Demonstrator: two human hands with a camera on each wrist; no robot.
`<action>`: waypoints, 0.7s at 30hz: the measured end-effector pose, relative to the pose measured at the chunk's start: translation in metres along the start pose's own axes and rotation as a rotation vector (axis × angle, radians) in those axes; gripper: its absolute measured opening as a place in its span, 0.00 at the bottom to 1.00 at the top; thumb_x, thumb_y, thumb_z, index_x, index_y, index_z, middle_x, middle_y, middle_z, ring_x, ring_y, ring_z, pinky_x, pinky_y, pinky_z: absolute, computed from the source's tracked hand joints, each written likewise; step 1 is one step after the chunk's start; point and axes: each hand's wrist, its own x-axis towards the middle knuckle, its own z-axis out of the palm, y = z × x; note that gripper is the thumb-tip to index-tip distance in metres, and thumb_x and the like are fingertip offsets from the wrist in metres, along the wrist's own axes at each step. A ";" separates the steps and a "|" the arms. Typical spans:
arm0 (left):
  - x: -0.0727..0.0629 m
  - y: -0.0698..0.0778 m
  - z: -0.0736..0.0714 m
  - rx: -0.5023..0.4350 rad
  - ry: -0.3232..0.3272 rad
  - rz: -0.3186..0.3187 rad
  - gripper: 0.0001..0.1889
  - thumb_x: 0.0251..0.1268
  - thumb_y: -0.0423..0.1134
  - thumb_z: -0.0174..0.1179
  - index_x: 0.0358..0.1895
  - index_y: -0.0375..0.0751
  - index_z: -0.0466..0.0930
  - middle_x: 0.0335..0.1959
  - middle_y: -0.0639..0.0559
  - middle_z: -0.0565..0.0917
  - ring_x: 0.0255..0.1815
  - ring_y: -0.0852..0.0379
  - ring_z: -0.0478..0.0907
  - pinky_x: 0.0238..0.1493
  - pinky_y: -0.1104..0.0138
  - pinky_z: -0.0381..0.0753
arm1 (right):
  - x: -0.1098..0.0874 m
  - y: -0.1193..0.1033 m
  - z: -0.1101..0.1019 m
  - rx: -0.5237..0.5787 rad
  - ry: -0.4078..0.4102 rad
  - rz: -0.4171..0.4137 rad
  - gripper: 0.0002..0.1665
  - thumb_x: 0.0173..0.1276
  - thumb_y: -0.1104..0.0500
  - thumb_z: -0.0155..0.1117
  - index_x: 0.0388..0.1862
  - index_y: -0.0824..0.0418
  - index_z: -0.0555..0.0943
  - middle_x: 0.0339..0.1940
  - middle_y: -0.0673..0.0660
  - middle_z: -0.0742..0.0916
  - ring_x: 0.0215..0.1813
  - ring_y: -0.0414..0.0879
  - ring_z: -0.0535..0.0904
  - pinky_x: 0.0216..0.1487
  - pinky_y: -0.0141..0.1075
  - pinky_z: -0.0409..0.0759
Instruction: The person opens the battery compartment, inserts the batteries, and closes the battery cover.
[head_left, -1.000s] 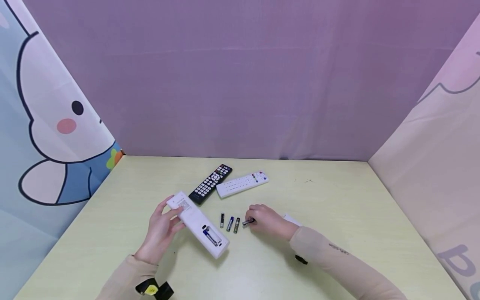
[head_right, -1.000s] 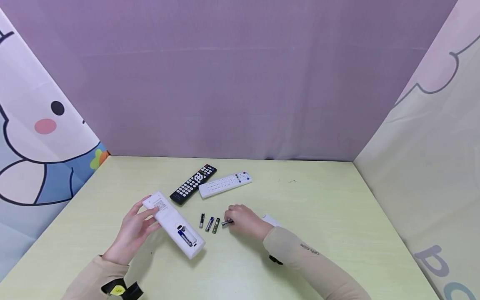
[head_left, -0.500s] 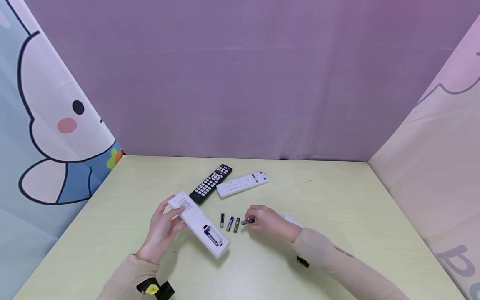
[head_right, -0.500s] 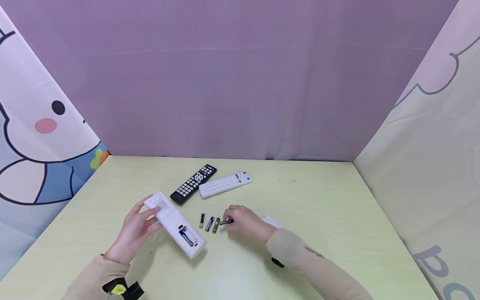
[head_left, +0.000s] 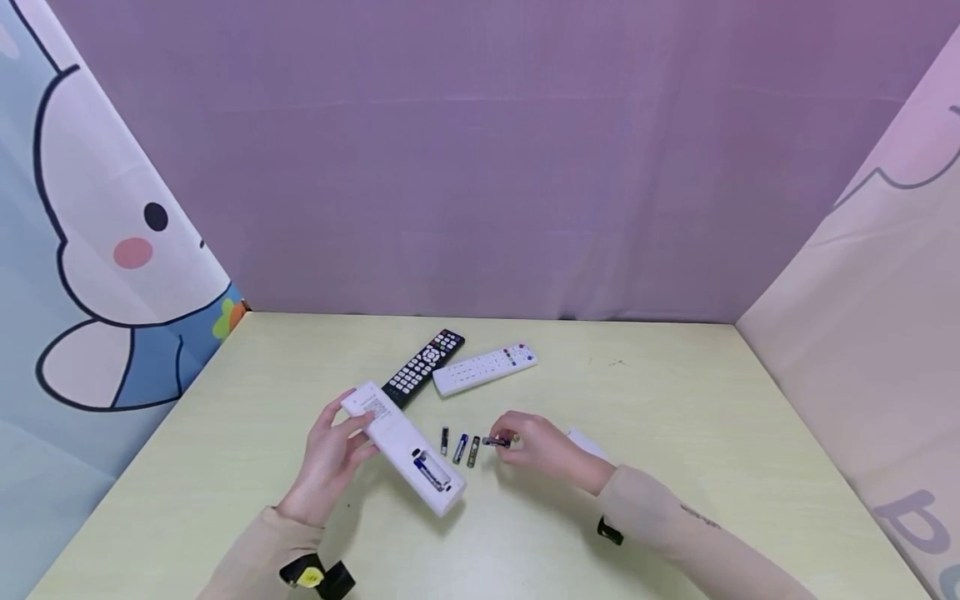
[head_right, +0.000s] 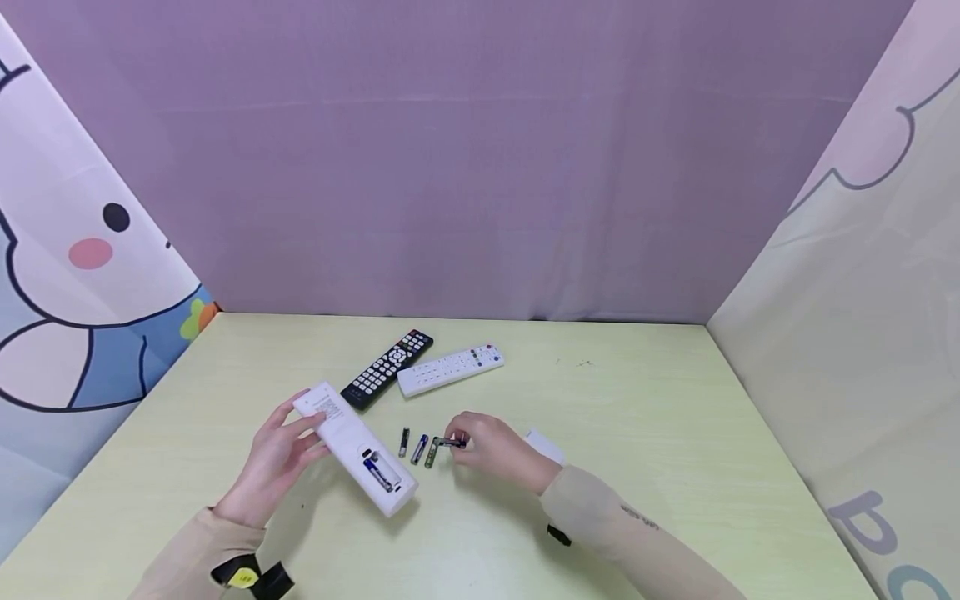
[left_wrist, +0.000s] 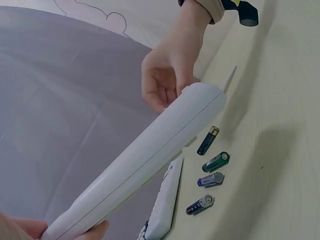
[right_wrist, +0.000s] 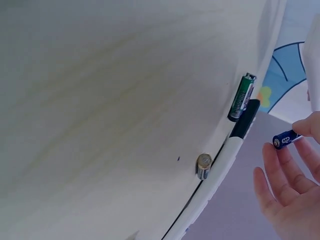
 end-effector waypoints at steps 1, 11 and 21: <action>0.000 0.000 0.001 -0.001 -0.002 0.000 0.31 0.62 0.26 0.43 0.68 0.45 0.46 0.61 0.39 0.58 0.37 0.60 0.78 0.46 0.67 0.79 | -0.001 -0.001 0.000 0.011 0.005 0.006 0.10 0.53 0.65 0.62 0.36 0.61 0.78 0.33 0.50 0.81 0.36 0.39 0.76 0.40 0.29 0.79; 0.002 -0.002 0.012 -0.008 -0.014 0.008 0.30 0.62 0.26 0.43 0.66 0.45 0.48 0.58 0.40 0.61 0.36 0.60 0.79 0.41 0.69 0.81 | -0.008 -0.011 -0.003 0.061 0.051 0.020 0.09 0.55 0.64 0.61 0.36 0.60 0.78 0.31 0.49 0.81 0.34 0.38 0.76 0.39 0.34 0.80; 0.002 -0.004 0.019 -0.011 -0.035 0.022 0.30 0.63 0.26 0.43 0.67 0.46 0.48 0.58 0.40 0.61 0.35 0.60 0.78 0.38 0.71 0.81 | -0.014 -0.022 -0.004 0.042 0.172 -0.111 0.10 0.53 0.66 0.64 0.36 0.62 0.79 0.29 0.50 0.82 0.33 0.38 0.77 0.37 0.32 0.81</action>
